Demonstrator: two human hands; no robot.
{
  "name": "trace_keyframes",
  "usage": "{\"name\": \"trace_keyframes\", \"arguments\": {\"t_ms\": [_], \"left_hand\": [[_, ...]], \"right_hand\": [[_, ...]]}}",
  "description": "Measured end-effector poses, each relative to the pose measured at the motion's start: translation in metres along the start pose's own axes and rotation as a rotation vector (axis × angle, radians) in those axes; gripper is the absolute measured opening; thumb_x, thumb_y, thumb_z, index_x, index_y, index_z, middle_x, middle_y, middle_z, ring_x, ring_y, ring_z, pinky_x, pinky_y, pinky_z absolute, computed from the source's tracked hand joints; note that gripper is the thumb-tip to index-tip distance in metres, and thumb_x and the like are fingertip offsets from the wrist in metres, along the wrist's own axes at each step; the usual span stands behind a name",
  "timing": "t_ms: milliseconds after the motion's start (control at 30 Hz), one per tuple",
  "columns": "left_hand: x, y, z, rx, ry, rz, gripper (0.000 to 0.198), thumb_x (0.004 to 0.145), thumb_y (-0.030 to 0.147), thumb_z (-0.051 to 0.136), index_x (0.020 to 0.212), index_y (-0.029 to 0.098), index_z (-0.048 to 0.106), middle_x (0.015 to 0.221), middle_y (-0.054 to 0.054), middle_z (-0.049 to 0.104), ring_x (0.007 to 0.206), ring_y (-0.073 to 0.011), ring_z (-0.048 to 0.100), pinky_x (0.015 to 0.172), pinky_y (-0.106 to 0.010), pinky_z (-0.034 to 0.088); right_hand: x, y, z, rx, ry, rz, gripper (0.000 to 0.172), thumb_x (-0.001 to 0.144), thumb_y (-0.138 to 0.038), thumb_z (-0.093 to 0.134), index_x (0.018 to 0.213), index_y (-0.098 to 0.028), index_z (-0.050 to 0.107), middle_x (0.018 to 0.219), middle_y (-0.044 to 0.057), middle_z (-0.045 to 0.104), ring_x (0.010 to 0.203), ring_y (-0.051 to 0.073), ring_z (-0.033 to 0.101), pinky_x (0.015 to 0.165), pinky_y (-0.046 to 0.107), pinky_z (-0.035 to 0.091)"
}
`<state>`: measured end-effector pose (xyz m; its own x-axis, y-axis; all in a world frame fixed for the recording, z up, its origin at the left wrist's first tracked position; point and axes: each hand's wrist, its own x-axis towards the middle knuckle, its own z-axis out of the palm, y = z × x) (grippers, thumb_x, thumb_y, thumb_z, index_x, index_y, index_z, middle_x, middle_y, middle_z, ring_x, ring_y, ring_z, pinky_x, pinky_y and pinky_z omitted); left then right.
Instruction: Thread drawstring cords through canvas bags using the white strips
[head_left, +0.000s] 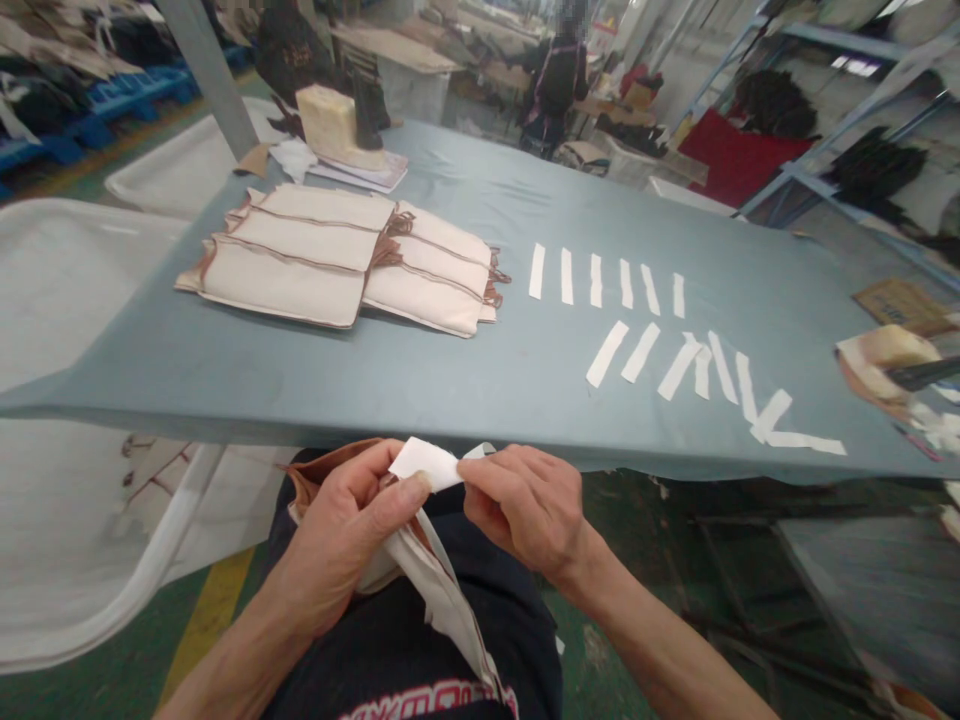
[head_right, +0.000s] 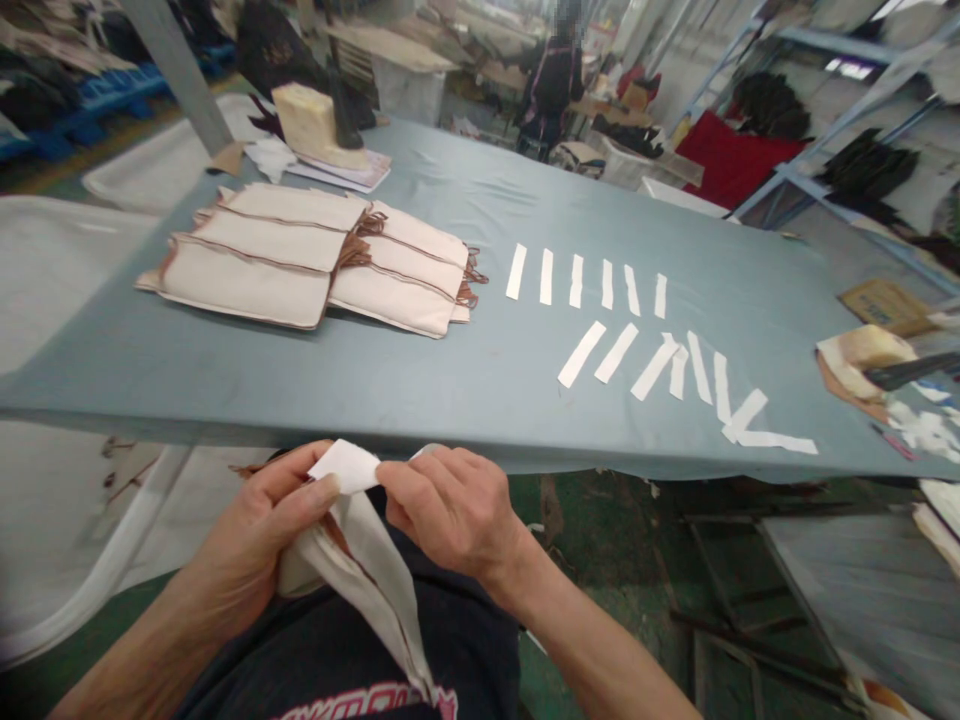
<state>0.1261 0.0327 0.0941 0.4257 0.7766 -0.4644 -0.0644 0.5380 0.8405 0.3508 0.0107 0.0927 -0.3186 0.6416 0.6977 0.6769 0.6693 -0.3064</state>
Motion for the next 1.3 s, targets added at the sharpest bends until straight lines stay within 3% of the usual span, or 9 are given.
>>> {"name": "trace_keyframes", "arguments": {"t_ms": [100,200,367,500,600,800,967,1100,1300], "left_hand": [[-0.002,0.002,0.003,0.061,0.044,0.043,0.058,0.082,0.073,0.092,0.100,0.021,0.074,0.065,0.002,0.069,0.051,-0.0163,0.060,0.052,-0.025,0.050],[-0.007,0.005,0.001,0.239,0.128,0.183,0.047,0.094,0.067,0.084,0.093,0.021,0.077,0.064,0.001,0.071,0.053,-0.0162,0.061,0.052,-0.024,0.047],[-0.010,0.018,-0.001,0.532,0.179,0.376,0.034,0.093,0.052,0.077,0.078,0.021,0.079,0.058,0.001,0.068,0.050,-0.0154,0.057,0.046,-0.023,0.039],[-0.007,0.030,0.006,0.585,0.166,0.352,0.034,0.090,0.051,0.073,0.075,0.021,0.076,0.056,0.002,0.065,0.049,-0.0160,0.056,0.046,-0.023,0.040],[-0.006,0.034,0.010,0.558,0.151,0.334,0.034,0.088,0.053,0.075,0.076,0.022,0.075,0.056,0.002,0.064,0.049,-0.0162,0.056,0.046,-0.024,0.041],[-0.010,0.032,0.007,0.571,0.168,0.311,0.031,0.087,0.050,0.073,0.075,0.021,0.074,0.060,0.001,0.064,0.053,-0.0160,0.055,0.051,-0.024,0.041],[-0.010,0.013,-0.007,0.218,0.074,0.198,0.040,0.090,0.055,0.083,0.112,0.024,0.072,0.077,0.001,0.073,0.064,-0.0191,0.065,0.058,-0.026,0.051],[-0.008,0.004,-0.016,0.041,0.160,0.175,0.039,0.081,0.052,0.085,0.083,0.025,0.058,0.081,0.000,0.064,0.066,-0.0167,0.057,0.058,-0.026,0.050],[-0.014,-0.004,-0.031,0.339,0.056,0.197,0.032,0.085,0.050,0.078,0.075,0.022,0.065,0.076,-0.001,0.066,0.070,-0.0193,0.059,0.063,-0.028,0.048]], "right_hand": [[-0.005,-0.003,0.005,0.063,-0.026,0.115,0.020,0.108,-0.015,0.067,0.105,-0.029,0.081,0.075,0.001,0.078,0.064,0.018,0.066,0.066,0.031,0.048],[-0.009,-0.008,0.001,0.281,-0.068,0.402,0.012,0.109,-0.025,0.069,0.112,-0.025,0.080,0.069,-0.002,0.071,0.055,0.015,0.055,0.059,0.029,0.043],[-0.005,-0.003,-0.021,0.605,-0.498,0.767,0.035,0.116,-0.052,0.063,0.102,-0.023,0.076,0.066,-0.005,0.065,0.055,0.013,0.049,0.059,0.028,0.035],[0.007,0.001,-0.013,0.556,-0.320,0.664,0.031,0.107,-0.054,0.076,0.104,-0.024,0.078,0.102,0.005,0.083,0.093,0.023,0.073,0.089,0.035,0.053],[0.017,-0.006,0.005,0.695,-0.194,0.660,0.026,0.103,-0.050,0.081,0.107,-0.024,0.077,0.114,0.008,0.085,0.108,0.026,0.075,0.103,0.041,0.056],[0.030,-0.024,0.027,0.932,-0.079,0.851,0.021,0.102,-0.041,0.080,0.093,-0.023,0.074,0.094,0.002,0.081,0.090,0.019,0.073,0.093,0.034,0.059],[0.018,-0.026,0.042,0.983,0.171,1.009,0.038,0.100,-0.057,0.084,0.091,-0.022,0.068,0.081,0.000,0.073,0.072,0.015,0.063,0.073,0.029,0.055],[0.000,-0.033,0.053,0.968,0.197,1.103,0.047,0.097,-0.066,0.085,0.090,-0.024,0.064,0.069,-0.005,0.061,0.057,0.011,0.046,0.058,0.026,0.043],[-0.021,-0.043,0.053,0.948,0.130,1.191,0.046,0.096,-0.063,0.087,0.089,-0.024,0.063,0.067,-0.006,0.057,0.060,0.012,0.048,0.061,0.027,0.042]]}}
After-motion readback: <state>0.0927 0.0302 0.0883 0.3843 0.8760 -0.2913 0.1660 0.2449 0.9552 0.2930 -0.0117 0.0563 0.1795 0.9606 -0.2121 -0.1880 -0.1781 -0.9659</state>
